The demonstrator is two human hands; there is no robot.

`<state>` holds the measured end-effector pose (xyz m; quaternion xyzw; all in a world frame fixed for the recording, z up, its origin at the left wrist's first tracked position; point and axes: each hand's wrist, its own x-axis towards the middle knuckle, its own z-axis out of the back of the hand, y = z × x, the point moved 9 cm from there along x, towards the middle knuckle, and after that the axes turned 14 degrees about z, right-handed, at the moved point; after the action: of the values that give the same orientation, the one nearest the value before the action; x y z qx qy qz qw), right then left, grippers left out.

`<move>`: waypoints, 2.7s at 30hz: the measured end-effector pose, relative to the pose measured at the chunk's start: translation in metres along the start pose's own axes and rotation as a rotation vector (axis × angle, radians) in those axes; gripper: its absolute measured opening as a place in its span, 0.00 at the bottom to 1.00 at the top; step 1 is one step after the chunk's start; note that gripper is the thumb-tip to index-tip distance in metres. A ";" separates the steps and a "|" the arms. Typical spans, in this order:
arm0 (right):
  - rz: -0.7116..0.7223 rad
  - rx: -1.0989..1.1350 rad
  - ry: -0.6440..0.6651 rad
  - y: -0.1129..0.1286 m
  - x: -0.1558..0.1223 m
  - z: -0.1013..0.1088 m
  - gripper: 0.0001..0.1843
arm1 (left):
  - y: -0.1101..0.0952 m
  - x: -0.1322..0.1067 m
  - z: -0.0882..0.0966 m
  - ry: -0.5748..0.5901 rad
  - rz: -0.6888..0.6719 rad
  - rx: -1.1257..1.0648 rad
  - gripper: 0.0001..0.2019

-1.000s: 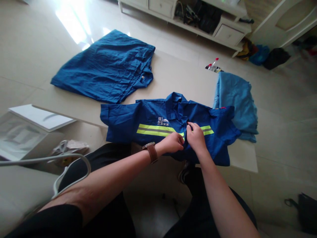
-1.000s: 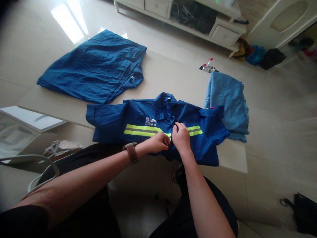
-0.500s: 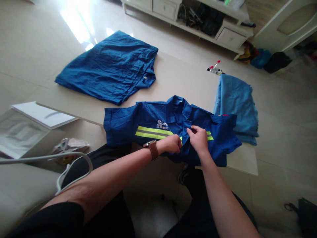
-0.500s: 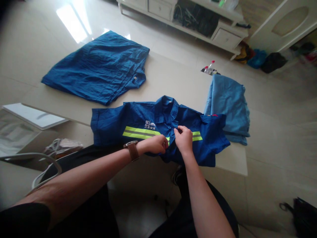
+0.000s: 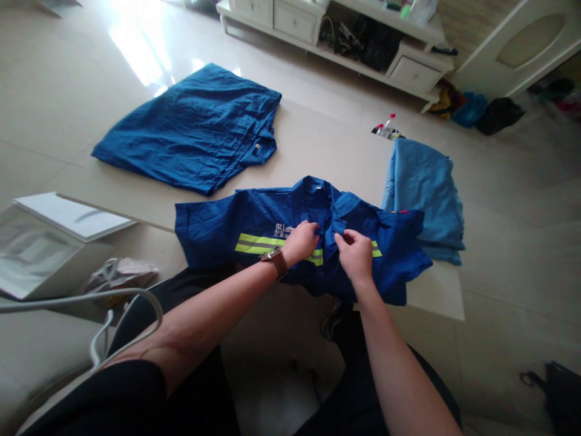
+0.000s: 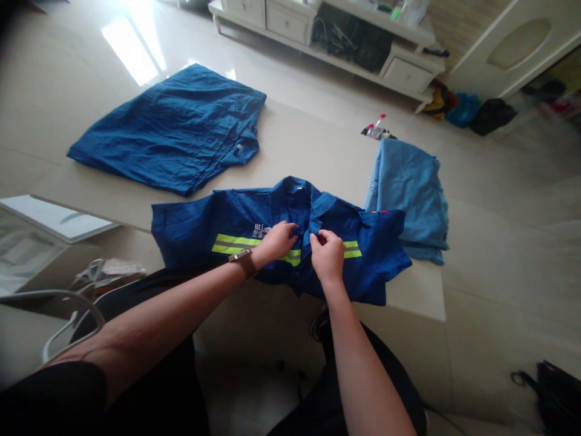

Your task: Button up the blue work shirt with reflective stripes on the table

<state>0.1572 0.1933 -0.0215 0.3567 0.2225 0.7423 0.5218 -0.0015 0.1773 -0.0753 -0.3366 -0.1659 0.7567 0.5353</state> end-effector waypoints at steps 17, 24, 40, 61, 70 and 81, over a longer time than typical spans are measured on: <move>0.094 -0.079 0.022 0.014 0.002 0.004 0.11 | -0.024 -0.003 0.021 -0.093 -0.055 -0.231 0.07; 0.149 -0.046 0.025 0.028 0.002 0.000 0.12 | -0.034 -0.019 0.038 -0.085 -0.094 -0.254 0.09; 0.176 0.038 0.067 0.032 0.001 -0.006 0.13 | -0.031 -0.024 0.049 -0.112 -0.085 -0.280 0.10; 0.174 0.021 0.059 0.031 0.000 -0.004 0.12 | -0.031 -0.025 0.045 -0.086 -0.066 -0.320 0.06; 0.178 0.041 0.030 0.032 0.001 -0.002 0.10 | -0.030 -0.025 0.047 -0.078 -0.059 -0.418 0.08; 0.214 0.026 -0.003 0.036 0.000 0.002 0.09 | -0.028 -0.027 0.047 -0.068 -0.006 -0.592 0.08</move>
<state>0.1368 0.1804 0.0053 0.3863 0.1918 0.7903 0.4352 -0.0087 0.1679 -0.0159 -0.4522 -0.3980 0.6847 0.4102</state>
